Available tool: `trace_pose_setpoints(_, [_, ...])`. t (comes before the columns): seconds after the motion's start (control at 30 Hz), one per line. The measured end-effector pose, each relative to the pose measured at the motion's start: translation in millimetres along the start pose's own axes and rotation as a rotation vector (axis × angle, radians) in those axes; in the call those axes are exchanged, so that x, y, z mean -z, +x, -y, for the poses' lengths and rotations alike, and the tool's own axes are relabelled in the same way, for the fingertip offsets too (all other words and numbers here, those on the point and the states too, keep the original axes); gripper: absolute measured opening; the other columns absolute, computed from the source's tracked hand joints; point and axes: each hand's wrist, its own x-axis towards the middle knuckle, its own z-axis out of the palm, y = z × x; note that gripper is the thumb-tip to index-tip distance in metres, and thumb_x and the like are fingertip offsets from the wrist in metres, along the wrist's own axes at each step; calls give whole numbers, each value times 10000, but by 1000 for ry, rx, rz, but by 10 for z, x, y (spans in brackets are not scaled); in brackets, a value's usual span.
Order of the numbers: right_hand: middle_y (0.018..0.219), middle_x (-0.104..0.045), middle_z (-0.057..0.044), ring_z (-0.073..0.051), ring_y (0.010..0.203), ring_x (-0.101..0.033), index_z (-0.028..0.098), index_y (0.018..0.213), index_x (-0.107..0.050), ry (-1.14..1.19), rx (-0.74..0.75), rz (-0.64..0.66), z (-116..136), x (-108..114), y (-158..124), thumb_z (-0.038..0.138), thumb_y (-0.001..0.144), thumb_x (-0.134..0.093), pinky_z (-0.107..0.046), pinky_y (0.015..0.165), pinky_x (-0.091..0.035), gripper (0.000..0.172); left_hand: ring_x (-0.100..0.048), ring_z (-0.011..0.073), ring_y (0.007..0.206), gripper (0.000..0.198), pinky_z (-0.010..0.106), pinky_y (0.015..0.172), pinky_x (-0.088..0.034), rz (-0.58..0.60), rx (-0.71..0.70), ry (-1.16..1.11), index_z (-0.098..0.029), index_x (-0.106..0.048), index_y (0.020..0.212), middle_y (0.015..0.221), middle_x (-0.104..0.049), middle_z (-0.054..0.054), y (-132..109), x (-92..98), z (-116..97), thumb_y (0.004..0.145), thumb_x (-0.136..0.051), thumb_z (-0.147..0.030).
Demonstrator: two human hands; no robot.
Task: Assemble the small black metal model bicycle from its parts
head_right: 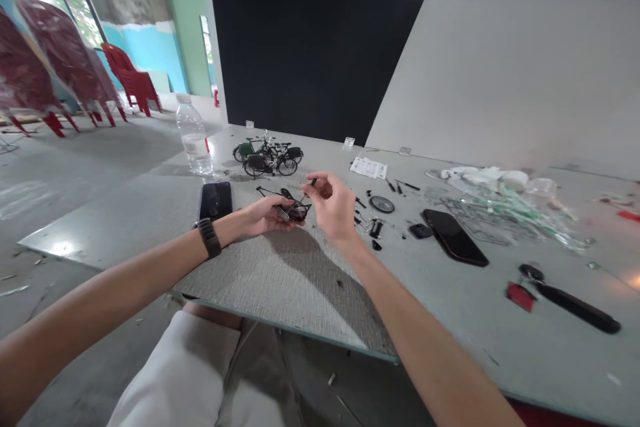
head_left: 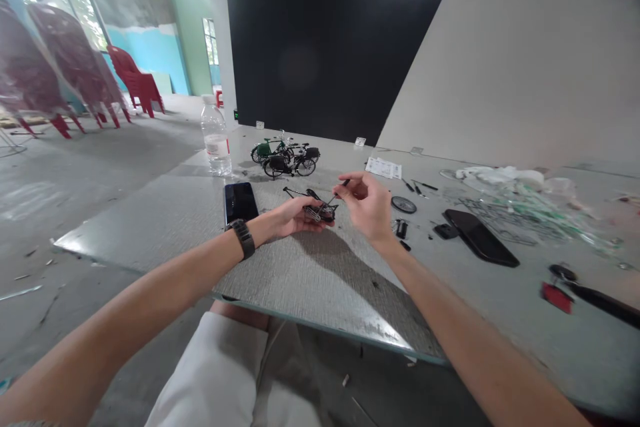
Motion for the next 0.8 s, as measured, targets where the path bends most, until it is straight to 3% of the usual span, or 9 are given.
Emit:
trace_pose_setpoints(0.2, [933, -753, -89, -229, 876, -738, 203, 1146, -682, 119, -16, 85, -20, -24, -16, 476, 979, -610, -436, 863, -618, 328, -721, 180, 756, 250, 297, 768, -575, 11, 8, 0, -118, -752, 876, 923, -784, 157, -20, -29, -27, 948, -536, -222])
trace_pose_setpoints(0.3, [1022, -733, -105, -230, 902, -716, 223, 1176, -702, 43, 24, 76, -8, -14, -16, 484, 983, -597, -405, 805, -626, 342, -707, 175, 709, 257, 297, 745, -567, -13, 24, 16, -110, -747, 876, 910, -783, 158, -38, -54, -48, 954, -532, -226])
trace_pose_setpoints(0.43, [933, -687, -80, -207, 780, -673, 244, 1162, -739, -61, 56, 39, -18, 13, -10, 452, 964, -634, -375, 718, -607, 305, -700, 171, 675, 272, 288, 723, -561, -40, 49, 21, -105, -738, 848, 882, -784, 147, -52, -80, -65, 959, -515, -216])
trace_pose_setpoints(0.8, [1035, -715, -91, -212, 895, -719, 230, 1277, -647, 111, 42, 109, -115, -11, -17, 426, 1002, -578, -409, 844, -614, 345, -717, 177, 713, 250, 313, 781, -570, -5, 32, 21, -101, -738, 908, 922, -784, 155, -65, -69, -65, 962, -532, -232])
